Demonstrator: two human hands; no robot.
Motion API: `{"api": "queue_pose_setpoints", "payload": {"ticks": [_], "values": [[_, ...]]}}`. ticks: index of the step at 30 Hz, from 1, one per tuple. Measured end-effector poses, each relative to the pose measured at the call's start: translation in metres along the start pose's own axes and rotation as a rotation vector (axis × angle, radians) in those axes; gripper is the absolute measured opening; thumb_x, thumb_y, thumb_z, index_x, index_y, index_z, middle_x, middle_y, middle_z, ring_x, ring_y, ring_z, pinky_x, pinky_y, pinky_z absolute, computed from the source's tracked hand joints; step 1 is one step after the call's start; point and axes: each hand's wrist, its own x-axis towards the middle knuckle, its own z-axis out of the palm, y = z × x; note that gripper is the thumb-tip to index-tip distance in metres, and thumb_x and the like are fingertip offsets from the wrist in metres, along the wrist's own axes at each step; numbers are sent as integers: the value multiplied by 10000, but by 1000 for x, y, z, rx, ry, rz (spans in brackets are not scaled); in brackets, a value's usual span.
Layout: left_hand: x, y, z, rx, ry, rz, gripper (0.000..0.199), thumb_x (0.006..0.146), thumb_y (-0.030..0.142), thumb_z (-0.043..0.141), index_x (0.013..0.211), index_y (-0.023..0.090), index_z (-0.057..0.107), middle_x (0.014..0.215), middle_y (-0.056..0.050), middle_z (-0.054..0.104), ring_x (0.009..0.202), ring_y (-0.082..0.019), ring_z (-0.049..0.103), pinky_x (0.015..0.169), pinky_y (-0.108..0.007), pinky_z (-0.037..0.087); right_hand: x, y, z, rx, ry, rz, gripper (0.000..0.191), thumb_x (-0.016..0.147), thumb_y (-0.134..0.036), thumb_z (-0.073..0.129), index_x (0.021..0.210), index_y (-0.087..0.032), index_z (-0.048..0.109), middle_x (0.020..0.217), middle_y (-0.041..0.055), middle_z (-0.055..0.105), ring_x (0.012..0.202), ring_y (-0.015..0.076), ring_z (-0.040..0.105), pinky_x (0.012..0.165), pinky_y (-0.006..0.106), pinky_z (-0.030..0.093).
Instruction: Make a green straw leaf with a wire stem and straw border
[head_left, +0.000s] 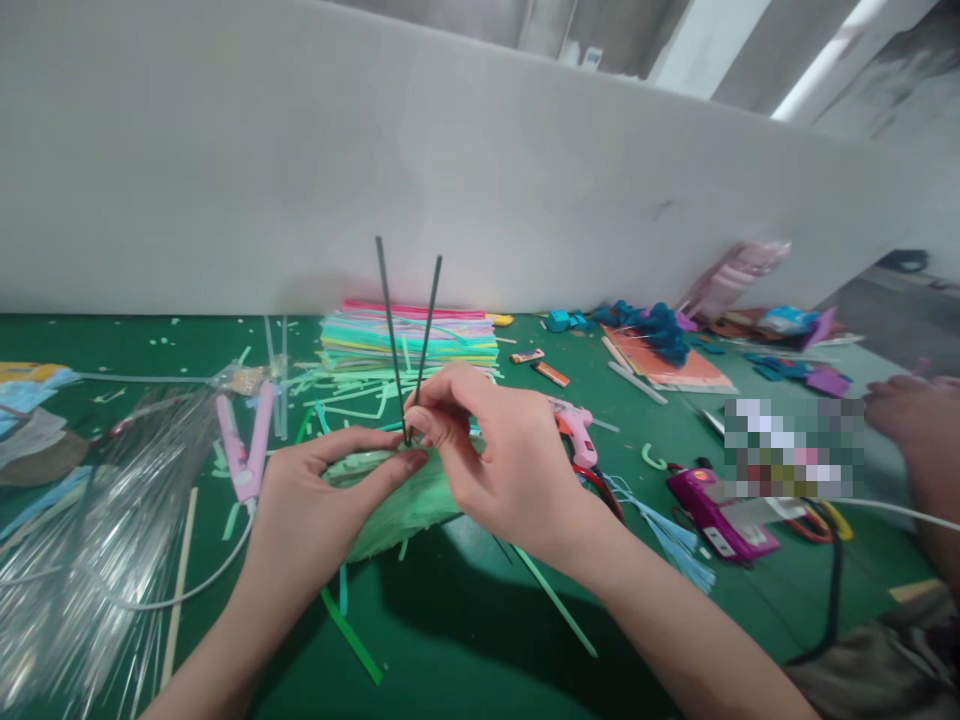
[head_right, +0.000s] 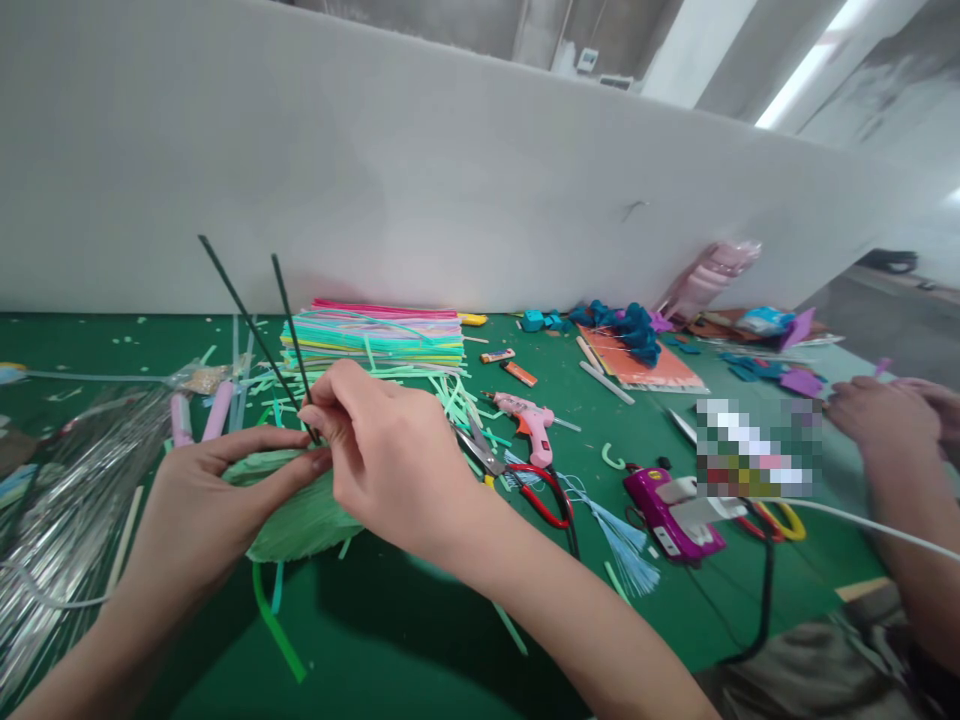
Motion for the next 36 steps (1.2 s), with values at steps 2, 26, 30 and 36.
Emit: {"api": "queue_pose_setpoints", "payload": {"ticks": [2, 26, 30, 36], "values": [[0, -1, 1, -23, 6, -20, 113, 654, 354, 817, 722, 268, 787, 680, 28, 764, 747, -252, 747, 708, -331, 595, 0, 1, 1, -7, 7, -16, 115, 922, -106, 514, 853, -198, 511, 748, -13, 611, 637, 98, 543, 596, 214, 413], [3, -14, 2, -211, -12, -68, 119, 619, 308, 864, 692, 256, 785, 671, 35, 751, 738, -179, 719, 705, -240, 532, -1, 4, 2, 29, -34, -53, 131, 952, -91, 494, 869, -186, 527, 770, -18, 577, 653, 79, 509, 613, 192, 414], [2, -14, 3, -183, -24, -60, 116, 626, 321, 859, 692, 261, 786, 704, 32, 766, 739, -184, 723, 719, -250, 538, -1, 5, 4, 56, -37, -43, 130, 948, -83, 500, 886, -190, 539, 794, -13, 601, 657, 82, 527, 618, 198, 429], [0, -9, 0, -84, -37, -22, 149, 668, 385, 827, 762, 275, 794, 784, 14, 790, 782, -213, 738, 749, -290, 572, 1, 5, -4, 94, -45, 10, 75, 943, -136, 583, 894, -185, 613, 831, 0, 679, 748, 108, 605, 670, 217, 470]]}}
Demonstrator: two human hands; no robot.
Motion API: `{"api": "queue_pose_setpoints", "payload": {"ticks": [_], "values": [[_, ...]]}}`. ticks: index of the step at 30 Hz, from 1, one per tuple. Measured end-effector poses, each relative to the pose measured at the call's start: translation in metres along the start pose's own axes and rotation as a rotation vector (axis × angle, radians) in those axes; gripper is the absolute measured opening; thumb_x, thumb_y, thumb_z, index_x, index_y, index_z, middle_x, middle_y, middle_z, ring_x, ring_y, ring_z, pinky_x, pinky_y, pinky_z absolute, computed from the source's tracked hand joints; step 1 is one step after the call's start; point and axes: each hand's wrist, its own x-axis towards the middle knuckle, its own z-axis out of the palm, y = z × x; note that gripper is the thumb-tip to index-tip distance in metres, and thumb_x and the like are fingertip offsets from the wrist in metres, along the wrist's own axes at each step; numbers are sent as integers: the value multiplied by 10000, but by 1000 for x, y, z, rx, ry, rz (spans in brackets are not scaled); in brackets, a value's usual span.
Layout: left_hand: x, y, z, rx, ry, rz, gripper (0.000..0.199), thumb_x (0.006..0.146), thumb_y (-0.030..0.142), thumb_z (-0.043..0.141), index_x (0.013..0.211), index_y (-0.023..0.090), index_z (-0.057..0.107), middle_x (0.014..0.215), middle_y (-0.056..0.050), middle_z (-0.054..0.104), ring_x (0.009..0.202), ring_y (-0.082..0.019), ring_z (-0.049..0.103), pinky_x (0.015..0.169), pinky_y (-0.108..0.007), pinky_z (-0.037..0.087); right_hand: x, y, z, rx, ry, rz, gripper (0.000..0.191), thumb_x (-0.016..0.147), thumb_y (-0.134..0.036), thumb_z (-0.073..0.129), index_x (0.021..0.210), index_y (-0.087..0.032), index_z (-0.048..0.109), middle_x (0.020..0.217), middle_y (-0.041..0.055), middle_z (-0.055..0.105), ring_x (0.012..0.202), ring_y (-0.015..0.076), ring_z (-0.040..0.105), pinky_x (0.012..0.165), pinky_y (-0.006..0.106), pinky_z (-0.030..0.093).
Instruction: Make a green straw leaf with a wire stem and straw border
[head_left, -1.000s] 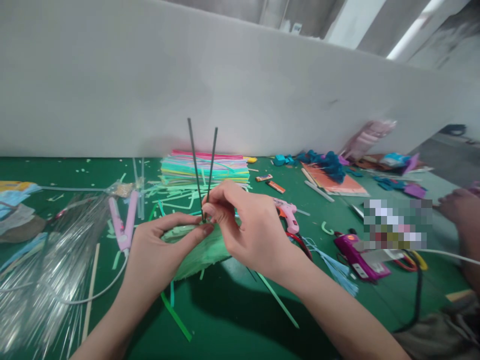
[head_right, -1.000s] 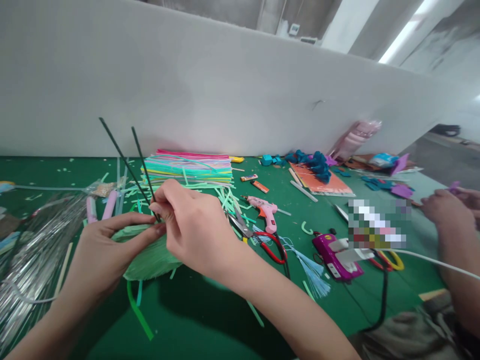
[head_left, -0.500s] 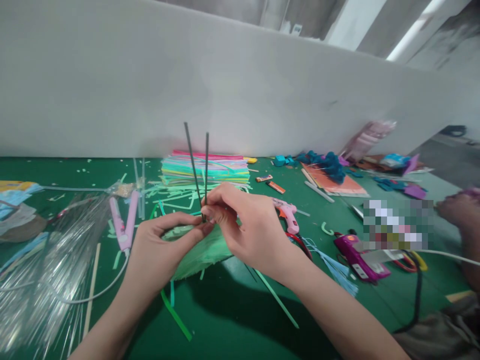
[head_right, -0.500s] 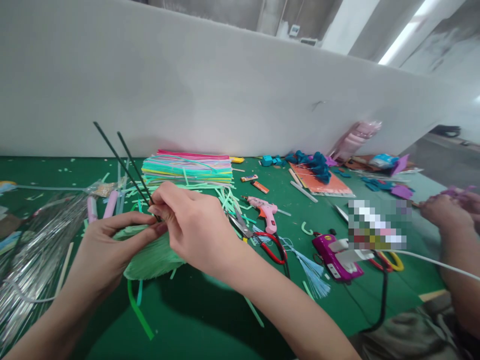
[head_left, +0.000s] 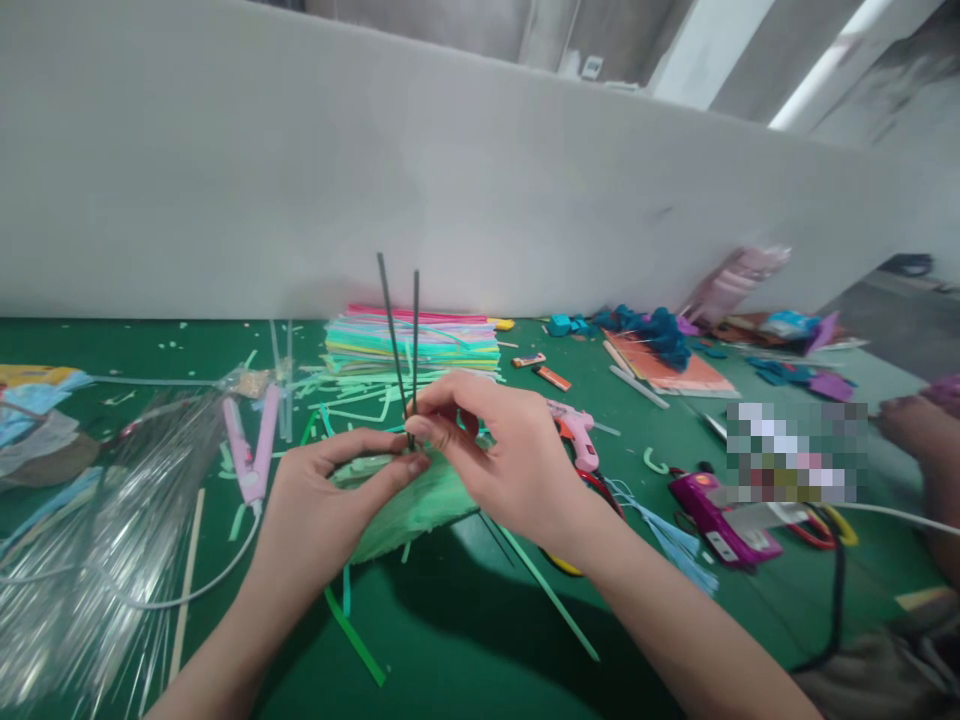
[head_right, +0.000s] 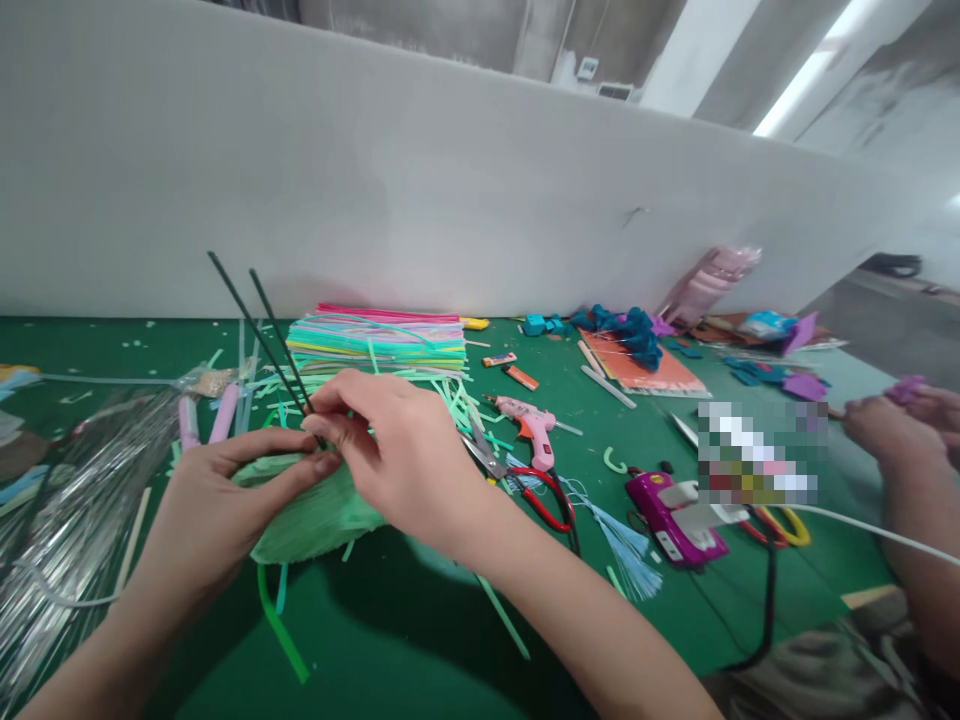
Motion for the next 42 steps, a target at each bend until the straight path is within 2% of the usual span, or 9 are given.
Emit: {"api": "queue_pose_setpoints", "payload": {"ticks": [3, 5, 9, 13, 19, 33, 37, 42], "values": [[0, 3, -2, -15, -54, 50, 242, 681, 401, 826, 893, 293, 783, 923, 14, 795, 867, -211, 739, 792, -283, 587, 1, 0, -4, 21, -4, 31, 47, 934, -167, 626, 920, -187, 666, 863, -4, 719, 778, 108, 634, 698, 219, 489], [-1, 4, -4, -43, -64, 115, 236, 739, 394, 784, 956, 304, 760, 993, 21, 782, 913, -195, 731, 808, -264, 588, 0, 1, -5, 24, -1, 37, 55, 935, -190, 636, 931, -195, 691, 890, -5, 740, 805, 116, 654, 720, 229, 502], [-2, 3, -6, -28, -32, 204, 96, 821, 338, 703, 898, 296, 739, 913, 41, 766, 882, -160, 720, 803, -221, 574, -4, 6, -3, 24, -7, 25, 69, 923, -213, 664, 961, -201, 720, 906, 1, 754, 835, 128, 679, 744, 248, 521], [-4, 2, -5, 50, 15, 201, 74, 814, 346, 718, 846, 285, 746, 842, 42, 765, 815, -155, 711, 750, -202, 560, -10, 9, -5, 19, -23, 63, 87, 918, -214, 671, 981, -207, 730, 915, -1, 748, 844, 125, 679, 747, 250, 525], [-7, 4, -3, 85, 64, 190, 86, 810, 359, 723, 831, 282, 754, 813, 35, 767, 769, -164, 706, 711, -216, 547, -9, 6, -9, -30, -70, 85, 50, 897, -181, 680, 873, -183, 724, 848, -4, 733, 810, 121, 669, 734, 241, 513], [-6, 11, 5, 47, 106, 185, 66, 813, 339, 732, 823, 275, 742, 838, 45, 762, 812, -146, 705, 746, -196, 544, -9, 2, -8, 9, -70, 169, 54, 865, -157, 669, 840, -177, 712, 845, -4, 723, 810, 122, 667, 741, 247, 518], [-4, 9, 2, 36, 72, 252, 39, 828, 312, 714, 832, 276, 728, 890, 34, 734, 885, -152, 683, 767, -205, 540, -8, 0, -10, 3, -95, 207, 55, 863, -172, 669, 828, -189, 709, 842, -2, 727, 795, 129, 668, 733, 256, 515], [0, 7, -6, 13, -23, 258, 27, 828, 302, 716, 812, 282, 725, 846, 35, 709, 822, -141, 655, 741, -211, 523, -7, -1, -11, 1, -132, 164, 53, 847, -149, 668, 822, -182, 701, 825, -5, 710, 784, 121, 653, 731, 248, 504]]}}
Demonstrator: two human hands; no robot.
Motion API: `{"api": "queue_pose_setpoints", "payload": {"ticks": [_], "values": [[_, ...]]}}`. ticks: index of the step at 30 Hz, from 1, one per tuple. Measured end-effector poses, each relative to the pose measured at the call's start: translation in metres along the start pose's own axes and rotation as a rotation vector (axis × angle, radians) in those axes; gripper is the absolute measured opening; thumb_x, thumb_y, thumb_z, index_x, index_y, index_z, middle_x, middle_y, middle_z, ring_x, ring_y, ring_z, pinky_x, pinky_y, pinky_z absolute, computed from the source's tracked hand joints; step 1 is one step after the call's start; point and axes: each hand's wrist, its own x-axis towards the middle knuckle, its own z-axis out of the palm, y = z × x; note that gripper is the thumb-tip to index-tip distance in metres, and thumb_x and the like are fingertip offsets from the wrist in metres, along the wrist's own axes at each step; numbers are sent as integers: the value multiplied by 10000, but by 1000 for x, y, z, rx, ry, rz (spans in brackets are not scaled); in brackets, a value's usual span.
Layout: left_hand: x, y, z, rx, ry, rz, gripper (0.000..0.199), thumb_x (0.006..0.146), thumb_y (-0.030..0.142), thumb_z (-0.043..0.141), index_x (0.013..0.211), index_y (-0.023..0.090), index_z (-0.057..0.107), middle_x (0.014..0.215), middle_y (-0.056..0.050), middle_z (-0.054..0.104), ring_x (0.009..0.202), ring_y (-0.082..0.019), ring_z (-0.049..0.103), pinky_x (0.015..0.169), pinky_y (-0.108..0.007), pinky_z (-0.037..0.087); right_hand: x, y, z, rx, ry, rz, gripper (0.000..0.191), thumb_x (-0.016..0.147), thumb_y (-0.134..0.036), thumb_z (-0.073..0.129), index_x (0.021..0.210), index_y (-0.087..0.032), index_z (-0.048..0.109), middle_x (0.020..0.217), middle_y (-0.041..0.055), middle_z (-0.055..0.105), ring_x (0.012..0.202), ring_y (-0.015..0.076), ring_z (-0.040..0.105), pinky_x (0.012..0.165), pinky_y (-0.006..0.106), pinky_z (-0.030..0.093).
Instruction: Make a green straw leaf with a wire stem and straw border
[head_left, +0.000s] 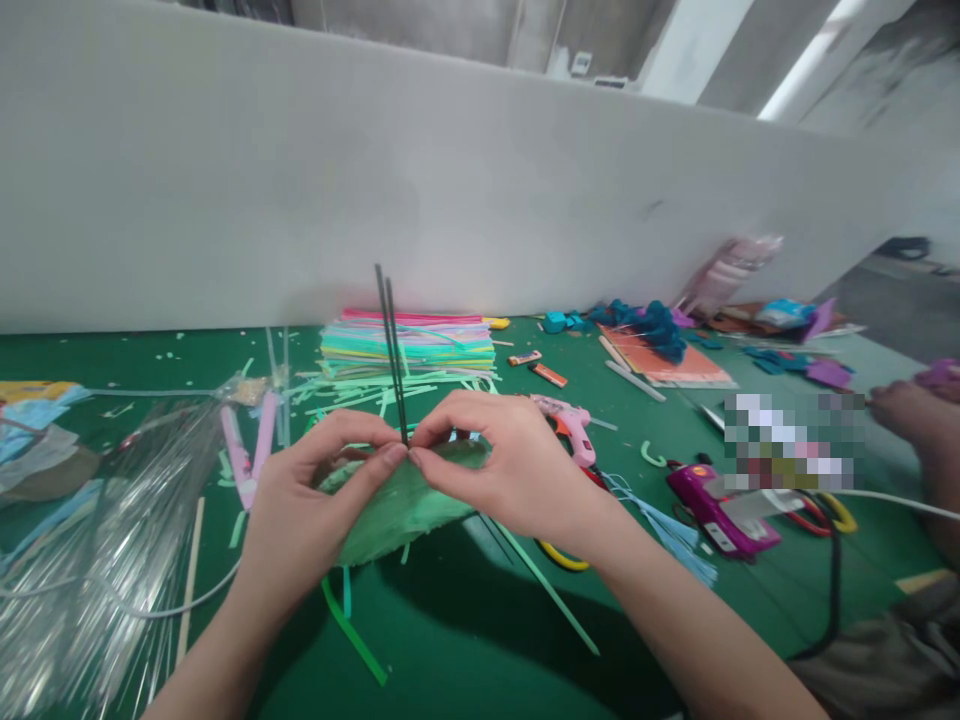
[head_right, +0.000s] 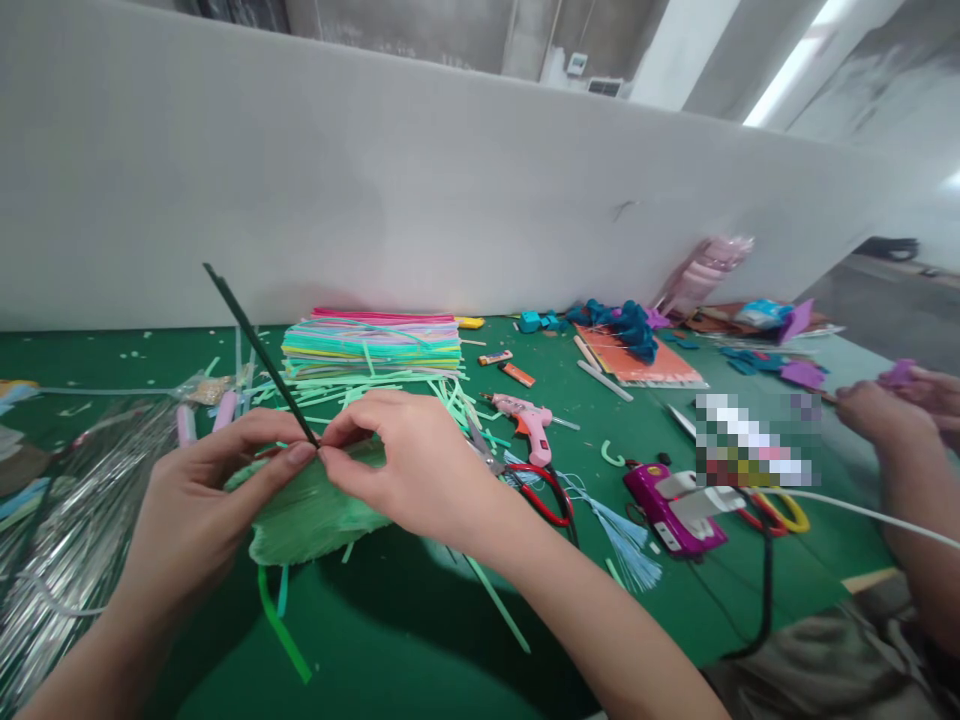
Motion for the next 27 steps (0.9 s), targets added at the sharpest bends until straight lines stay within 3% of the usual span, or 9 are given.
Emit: {"api": "queue_pose_setpoints", "payload": {"ticks": [11, 19, 23, 27], "values": [[-1, -1, -1, -5, 42, 52, 22, 802, 281, 753, 786, 281, 768, 756, 15, 689, 717, -149, 596, 618, -263, 445, 2, -5, 0, -51, 10, -58, 75, 844, -130, 669, 794, -163, 714, 802, 9, 715, 775, 130, 651, 741, 251, 503], [-1, 0, 1, -69, 34, 18, 30, 769, 260, 765, 741, 270, 771, 751, 4, 707, 731, -163, 629, 646, -263, 492, 2, -5, -2, 21, -17, 30, 87, 821, -131, 668, 774, -189, 712, 796, -11, 712, 759, 124, 654, 711, 250, 499], [4, 6, -7, -33, -36, 15, 44, 781, 316, 759, 787, 275, 773, 814, -5, 723, 748, -164, 650, 657, -260, 518, 1, -3, -2, 109, -25, 125, 59, 825, -181, 683, 811, -202, 737, 816, -12, 742, 765, 130, 671, 687, 255, 513], [11, 24, -14, 32, 71, 48, 168, 776, 350, 769, 941, 325, 777, 902, 18, 721, 754, -144, 650, 673, -243, 529, 0, 1, -3, 181, -44, 205, 79, 849, -249, 696, 842, -197, 754, 839, 8, 769, 787, 146, 703, 708, 283, 534]]}}
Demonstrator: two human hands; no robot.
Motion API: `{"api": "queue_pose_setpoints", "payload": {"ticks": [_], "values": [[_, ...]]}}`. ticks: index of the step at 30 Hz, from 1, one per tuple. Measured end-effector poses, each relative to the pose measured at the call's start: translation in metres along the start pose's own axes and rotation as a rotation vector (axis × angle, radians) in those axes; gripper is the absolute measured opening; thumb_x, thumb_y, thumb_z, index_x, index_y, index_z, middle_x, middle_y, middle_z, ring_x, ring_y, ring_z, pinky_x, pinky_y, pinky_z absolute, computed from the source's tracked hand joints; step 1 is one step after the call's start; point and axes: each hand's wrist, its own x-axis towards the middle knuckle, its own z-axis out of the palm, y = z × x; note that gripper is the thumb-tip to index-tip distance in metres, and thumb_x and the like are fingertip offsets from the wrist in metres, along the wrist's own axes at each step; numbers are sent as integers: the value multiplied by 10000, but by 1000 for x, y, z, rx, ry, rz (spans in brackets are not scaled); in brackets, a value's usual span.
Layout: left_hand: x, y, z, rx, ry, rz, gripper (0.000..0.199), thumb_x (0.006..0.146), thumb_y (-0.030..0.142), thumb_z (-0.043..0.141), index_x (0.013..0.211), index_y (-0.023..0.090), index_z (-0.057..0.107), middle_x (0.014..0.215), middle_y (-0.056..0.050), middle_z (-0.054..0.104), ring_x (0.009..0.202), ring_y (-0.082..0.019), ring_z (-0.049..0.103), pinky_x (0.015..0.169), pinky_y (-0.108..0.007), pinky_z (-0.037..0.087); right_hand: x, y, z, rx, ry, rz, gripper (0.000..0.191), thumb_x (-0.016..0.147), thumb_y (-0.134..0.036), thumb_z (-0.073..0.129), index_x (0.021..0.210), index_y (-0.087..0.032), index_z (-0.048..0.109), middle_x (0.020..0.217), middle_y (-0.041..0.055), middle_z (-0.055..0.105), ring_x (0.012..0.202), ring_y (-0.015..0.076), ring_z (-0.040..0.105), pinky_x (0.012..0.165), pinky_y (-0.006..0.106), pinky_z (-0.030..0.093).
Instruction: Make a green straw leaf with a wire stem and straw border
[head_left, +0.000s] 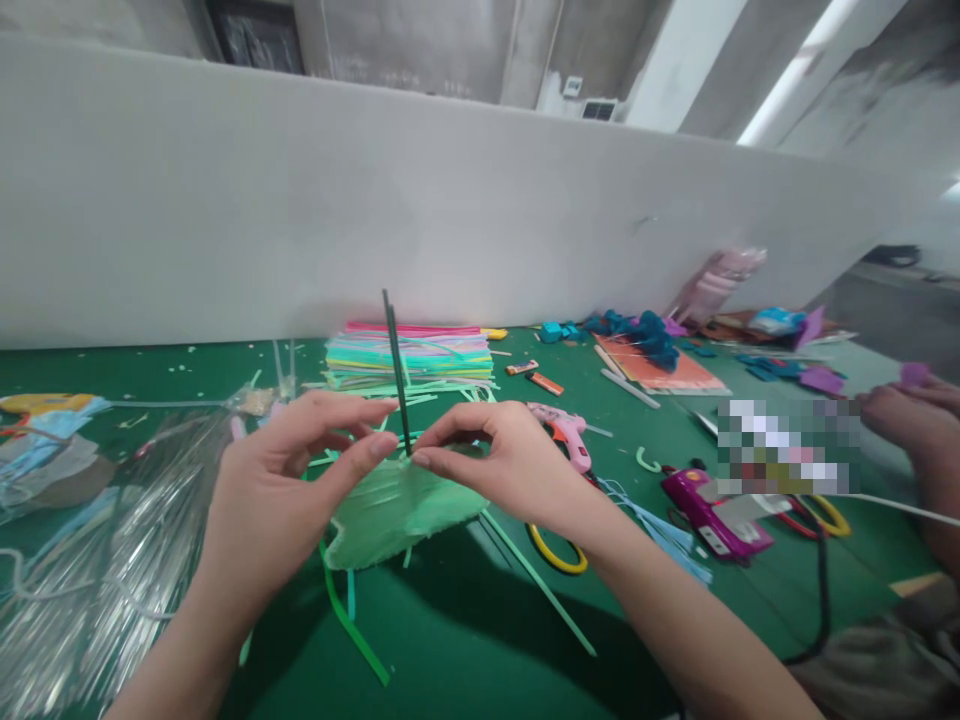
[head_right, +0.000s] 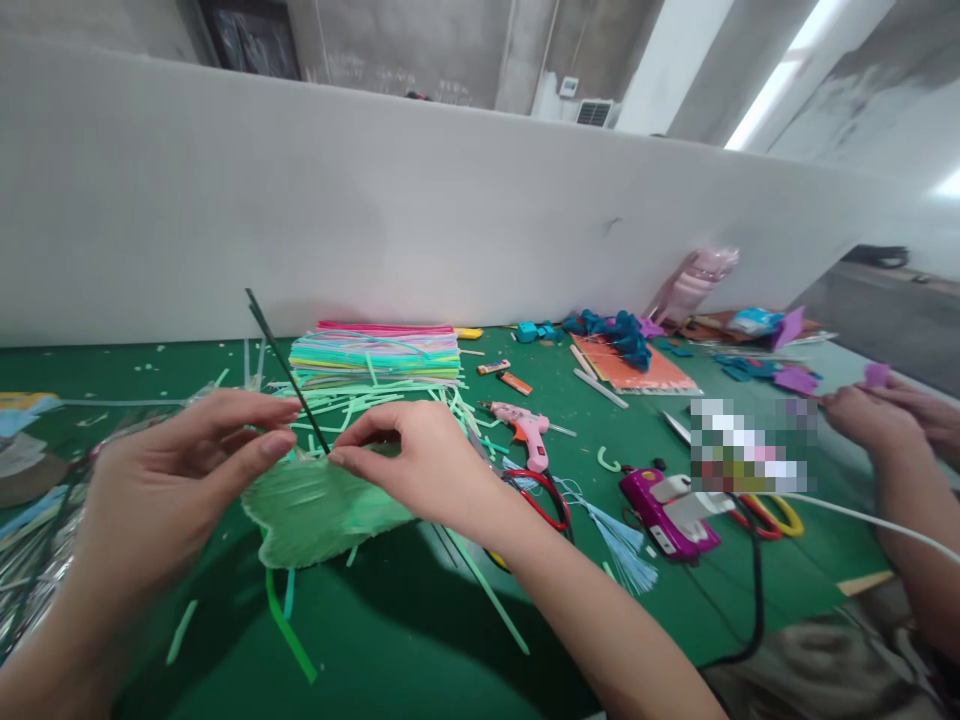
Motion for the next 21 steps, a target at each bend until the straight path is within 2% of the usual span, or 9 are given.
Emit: {"api": "queue_pose_setpoints", "payload": {"ticks": [3, 6, 10, 14, 16, 18, 21], "values": [[6, 16, 0, 62, 16, 51, 148, 779, 359, 768, 925, 333, 766, 790, 46, 691, 674, -122, 619, 624, -223, 506, -1, 2, -1, 44, -24, 22, 91, 858, -271, 696, 847, -206, 758, 842, 0, 775, 800, 141, 708, 709, 274, 534], [11, 28, 3, 122, 28, 88, 61, 798, 354, 748, 794, 295, 732, 699, 57, 656, 613, -110, 595, 580, -220, 480, -3, 2, -1, 77, -21, 41, 87, 840, -281, 718, 844, -203, 756, 852, 4, 776, 821, 144, 710, 728, 273, 537], [14, 30, 4, 158, 29, 114, 93, 805, 352, 731, 757, 274, 715, 690, 55, 663, 601, -111, 601, 571, -228, 479, -6, 1, -1, 136, -2, 74, 169, 862, -330, 696, 883, -171, 748, 826, 28, 762, 746, 134, 687, 653, 252, 532], [13, 25, 2, 143, 41, 102, 101, 816, 362, 725, 778, 269, 719, 763, 43, 709, 690, -130, 655, 606, -221, 508, -3, -1, -6, 106, -41, 41, 161, 882, -297, 669, 915, -163, 753, 849, 22, 759, 747, 113, 671, 665, 224, 525], [14, 25, 1, 126, 14, 101, 98, 823, 351, 721, 777, 266, 711, 796, 39, 724, 734, -139, 672, 635, -221, 523, 5, -2, -13, 76, -132, 36, 163, 866, -291, 688, 945, -167, 758, 836, 14, 753, 699, 102, 656, 611, 206, 508], [15, 25, -1, 102, -32, 101, 69, 826, 311, 718, 777, 263, 705, 804, 36, 728, 760, -147, 682, 666, -227, 535, 16, -5, -23, 30, -282, 22, 174, 849, -305, 712, 944, -168, 763, 779, 2, 732, 624, 91, 628, 544, 195, 478], [18, 26, -3, 65, -85, 89, 46, 820, 258, 715, 777, 268, 703, 785, 42, 721, 770, -145, 685, 692, -220, 541, 30, -10, -34, 48, -527, 32, 153, 841, -292, 727, 916, -161, 751, 751, -5, 718, 612, 99, 659, 563, 200, 520]]}}
